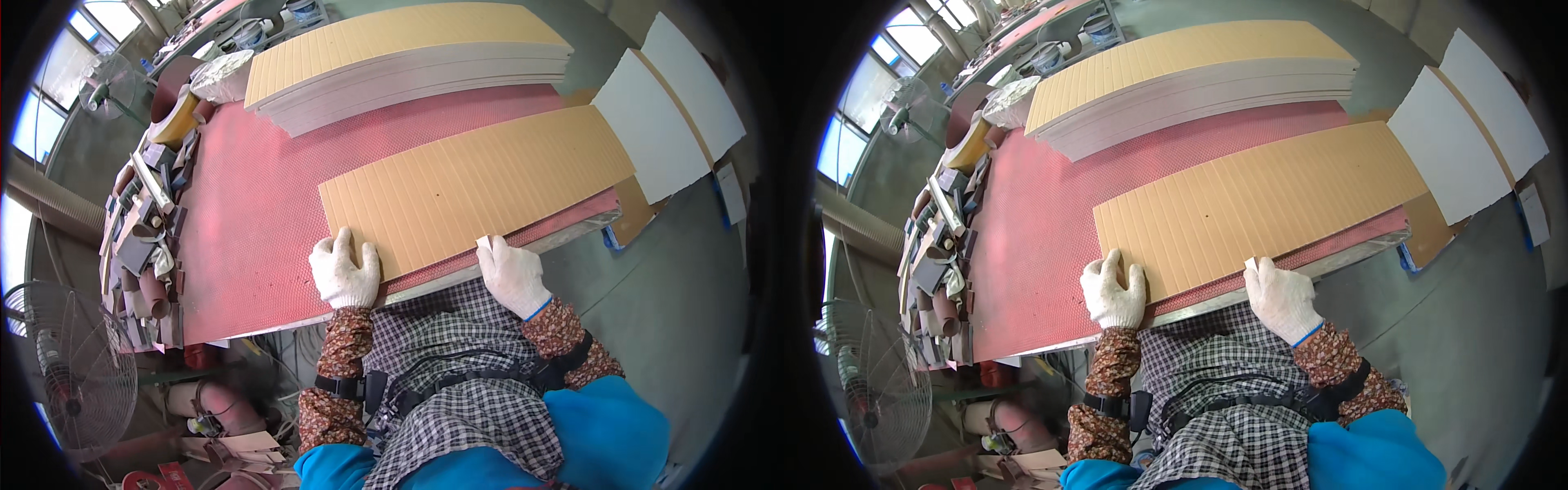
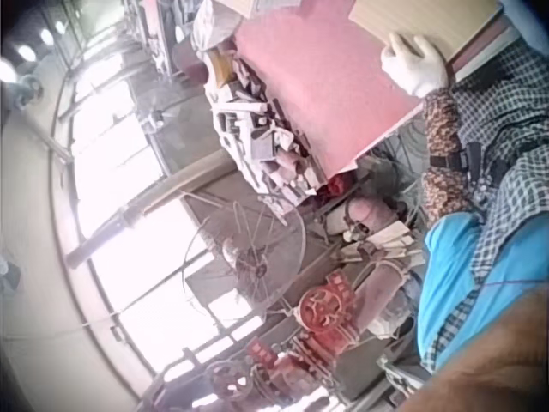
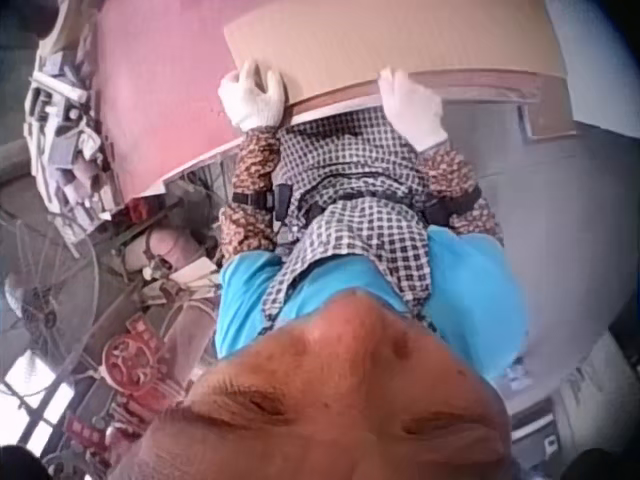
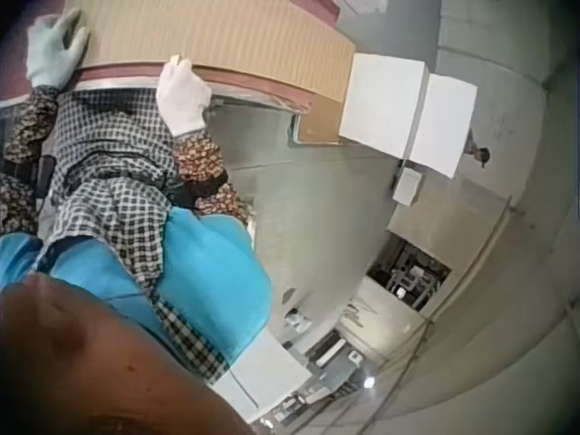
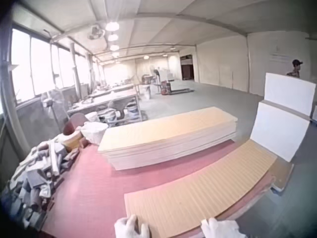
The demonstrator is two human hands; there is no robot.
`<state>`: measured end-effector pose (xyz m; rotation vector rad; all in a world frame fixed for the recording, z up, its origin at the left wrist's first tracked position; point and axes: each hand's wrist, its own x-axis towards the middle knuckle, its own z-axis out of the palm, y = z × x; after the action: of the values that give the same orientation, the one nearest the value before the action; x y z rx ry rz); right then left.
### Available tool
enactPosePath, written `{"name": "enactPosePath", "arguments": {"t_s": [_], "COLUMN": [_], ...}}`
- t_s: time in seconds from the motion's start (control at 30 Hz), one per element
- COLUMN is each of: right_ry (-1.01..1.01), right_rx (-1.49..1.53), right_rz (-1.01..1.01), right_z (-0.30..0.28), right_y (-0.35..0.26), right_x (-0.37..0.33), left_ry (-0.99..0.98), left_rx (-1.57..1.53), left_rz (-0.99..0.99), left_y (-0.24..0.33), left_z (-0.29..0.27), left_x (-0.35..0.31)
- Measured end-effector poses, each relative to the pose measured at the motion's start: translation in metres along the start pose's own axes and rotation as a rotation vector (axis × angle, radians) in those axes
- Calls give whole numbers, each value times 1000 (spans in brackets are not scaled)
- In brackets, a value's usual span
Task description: The person wipes the surface of a grooved board with a small block, then picks up a stack of boards and places them onto a larger stack on a pallet.
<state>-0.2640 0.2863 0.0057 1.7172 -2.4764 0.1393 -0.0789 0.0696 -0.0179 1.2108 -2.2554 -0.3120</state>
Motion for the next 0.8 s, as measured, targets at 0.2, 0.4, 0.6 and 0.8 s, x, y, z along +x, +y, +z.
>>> {"name": "enactPosePath", "arguments": {"t_s": [0.2,0.4,0.6,0.8], "right_ry": [-38,-124,-76,-58], "right_rx": [199,91,60,101], "right_rz": [200,270,265,246], "right_z": [-10,0,18,35], "right_y": [-17,9,22,42], "right_x": [6,36,122,211], "left_ry": [143,4,-25,-45], "left_rx": [26,-81,-70,-73], "left_rz": [29,13,-12,-37], "left_y": [3,18,11,11], "left_z": [-22,-14,-18,-16], "left_x": [-3,-8,-9,-4]}}
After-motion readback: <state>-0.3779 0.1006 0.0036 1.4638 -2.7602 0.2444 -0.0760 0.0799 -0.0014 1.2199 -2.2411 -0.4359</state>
